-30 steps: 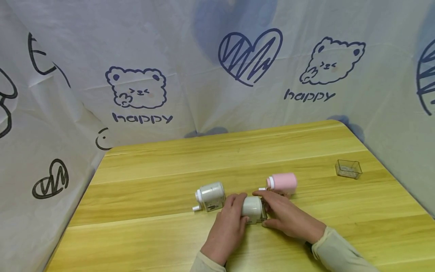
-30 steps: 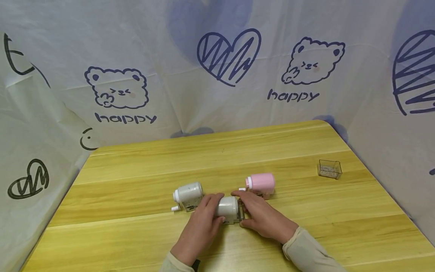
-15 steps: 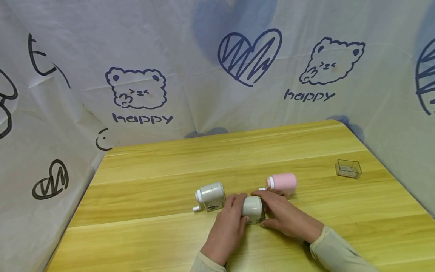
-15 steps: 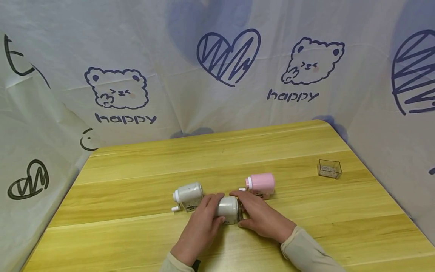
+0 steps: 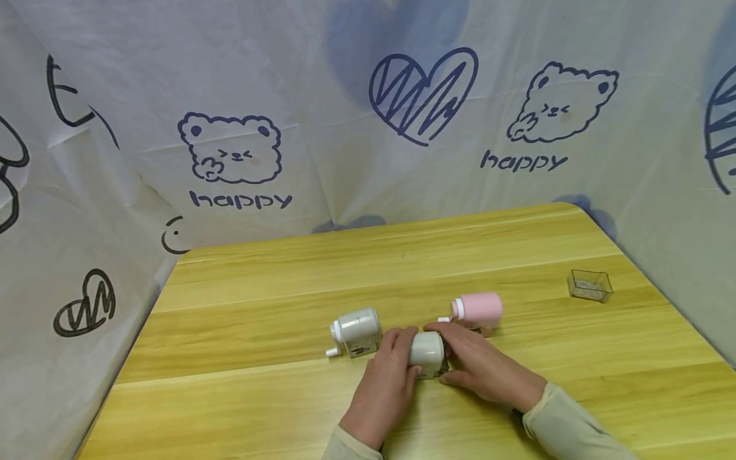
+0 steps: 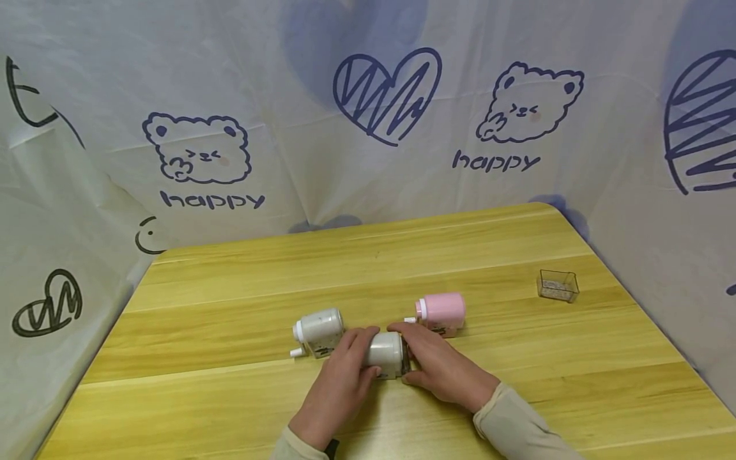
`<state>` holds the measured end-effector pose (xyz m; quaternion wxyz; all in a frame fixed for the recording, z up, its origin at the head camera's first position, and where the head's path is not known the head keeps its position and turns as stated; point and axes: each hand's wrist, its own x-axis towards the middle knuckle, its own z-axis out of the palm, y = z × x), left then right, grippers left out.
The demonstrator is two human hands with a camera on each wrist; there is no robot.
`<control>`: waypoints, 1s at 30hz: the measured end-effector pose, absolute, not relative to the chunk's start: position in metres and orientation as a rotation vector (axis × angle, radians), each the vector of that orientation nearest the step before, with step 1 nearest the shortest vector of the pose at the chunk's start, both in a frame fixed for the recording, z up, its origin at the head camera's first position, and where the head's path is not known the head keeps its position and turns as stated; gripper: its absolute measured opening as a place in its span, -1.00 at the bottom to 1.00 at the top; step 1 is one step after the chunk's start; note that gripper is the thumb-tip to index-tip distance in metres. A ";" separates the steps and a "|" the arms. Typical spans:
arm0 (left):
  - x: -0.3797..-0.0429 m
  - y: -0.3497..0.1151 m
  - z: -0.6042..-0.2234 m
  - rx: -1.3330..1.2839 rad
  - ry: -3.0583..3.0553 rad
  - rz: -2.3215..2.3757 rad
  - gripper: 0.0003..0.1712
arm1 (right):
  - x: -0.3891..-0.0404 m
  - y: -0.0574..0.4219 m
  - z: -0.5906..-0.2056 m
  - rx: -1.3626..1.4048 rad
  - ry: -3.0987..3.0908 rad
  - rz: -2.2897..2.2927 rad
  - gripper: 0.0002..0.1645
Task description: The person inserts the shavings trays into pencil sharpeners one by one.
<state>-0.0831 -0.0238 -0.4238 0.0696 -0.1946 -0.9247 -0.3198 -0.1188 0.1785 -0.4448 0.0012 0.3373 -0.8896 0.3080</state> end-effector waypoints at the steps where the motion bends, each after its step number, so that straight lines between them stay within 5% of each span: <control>1: -0.083 -0.024 -0.424 -0.586 -2.783 -0.961 -0.42 | -0.119 0.179 -0.445 1.061 -2.792 0.966 -0.11; 30: -0.083 -0.023 -0.423 -0.575 -2.796 -0.929 -0.43 | -0.122 0.177 -0.443 1.058 -2.831 0.989 -0.12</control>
